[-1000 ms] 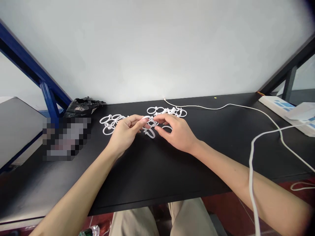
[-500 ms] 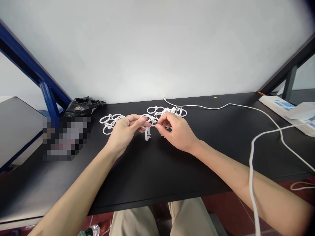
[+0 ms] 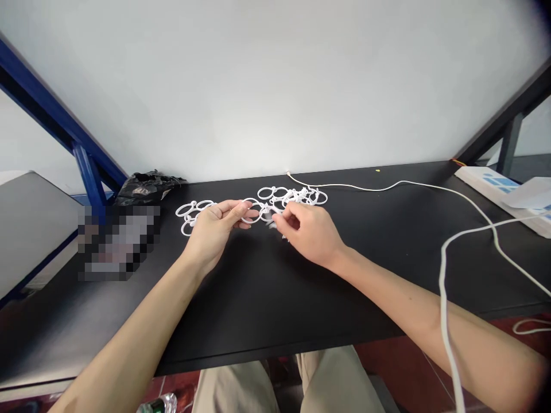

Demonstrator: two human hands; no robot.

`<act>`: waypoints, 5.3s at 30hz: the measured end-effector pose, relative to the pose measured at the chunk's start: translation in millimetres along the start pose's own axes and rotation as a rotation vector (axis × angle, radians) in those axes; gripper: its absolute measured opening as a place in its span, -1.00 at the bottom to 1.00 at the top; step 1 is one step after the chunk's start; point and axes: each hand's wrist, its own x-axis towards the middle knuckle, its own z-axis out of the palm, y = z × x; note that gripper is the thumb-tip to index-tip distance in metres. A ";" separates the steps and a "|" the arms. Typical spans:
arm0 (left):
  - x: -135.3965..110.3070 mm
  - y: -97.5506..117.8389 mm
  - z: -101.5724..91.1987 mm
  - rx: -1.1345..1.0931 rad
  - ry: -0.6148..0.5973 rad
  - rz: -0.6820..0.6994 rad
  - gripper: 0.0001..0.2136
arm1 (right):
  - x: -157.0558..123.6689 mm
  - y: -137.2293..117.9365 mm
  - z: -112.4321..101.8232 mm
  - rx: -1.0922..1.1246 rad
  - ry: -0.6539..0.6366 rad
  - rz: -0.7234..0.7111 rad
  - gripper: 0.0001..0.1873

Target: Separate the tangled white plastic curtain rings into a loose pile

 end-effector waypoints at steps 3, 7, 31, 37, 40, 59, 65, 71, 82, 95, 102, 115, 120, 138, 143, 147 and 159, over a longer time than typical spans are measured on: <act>1.1 1.0 -2.1 0.021 0.027 0.009 -0.67 | 3.0 4.7 -5.6 0.003 0.021 0.040 -0.61; -0.6 4.1 -1.9 0.075 0.031 0.019 -0.65 | 1.9 4.5 -5.5 -0.022 -0.037 0.046 -0.62; -2.8 0.3 1.2 -0.199 -0.271 -0.176 -0.75 | 0.4 5.7 -2.6 0.274 0.037 -0.275 -0.83; -9.1 5.6 8.9 0.157 -0.148 -0.017 -0.64 | 3.0 5.6 -4.5 0.260 0.081 -0.227 -0.86; -14.7 8.8 12.0 0.499 -0.042 0.251 -0.61 | 3.5 6.4 -5.6 0.247 0.047 -0.220 -0.88; 4.5 -1.0 -32.9 1.250 0.315 0.391 -0.62 | 2.2 7.9 -14.1 -0.137 -0.305 -0.339 -0.90; -2.0 7.5 -12.5 1.052 0.158 0.414 -0.69 | 2.5 2.5 -16.4 -0.064 -0.104 -0.378 -0.86; -11.3 15.7 4.5 0.623 -0.135 0.133 -0.69 | 2.5 1.8 -14.6 -0.063 -0.026 -0.462 -0.84; -10.6 12.7 8.8 0.540 -0.072 0.135 -0.77 | -0.1 3.7 -11.8 0.106 0.055 -0.326 -0.71; -12.5 3.5 13.3 0.795 0.073 0.364 -0.83 | -0.8 2.5 -10.2 0.207 -0.016 -0.365 -0.80; -16.8 6.1 14.5 0.820 0.058 0.476 -0.76 | 1.4 3.5 -10.6 0.208 0.045 -0.306 -0.85; -9.5 1.0 4.8 1.004 0.033 0.617 -0.67 | 2.8 10.7 -10.4 0.327 -0.059 -0.131 -0.70; 4.8 4.2 -23.7 1.272 0.405 0.379 -0.58 | 6.2 19.4 -12.5 0.102 -0.105 -0.050 -0.79; -6.3 1.0 -1.8 1.084 -0.081 0.577 -0.82 | 5.6 20.5 -10.0 -0.058 -0.328 -0.024 -0.88; -10.5 6.9 0.8 0.999 -0.147 0.524 -0.75 | 5.0 17.6 -7.7 0.231 -0.157 0.132 -0.94; -14.3 10.0 0.6 0.940 -0.237 0.519 -0.61 | 3.2 14.4 -6.1 0.347 -0.153 0.175 -0.92; -12.6 7.5 3.2 0.631 -0.399 0.335 -0.54 | -0.1 4.5 -4.3 0.699 -0.307 0.287 -0.83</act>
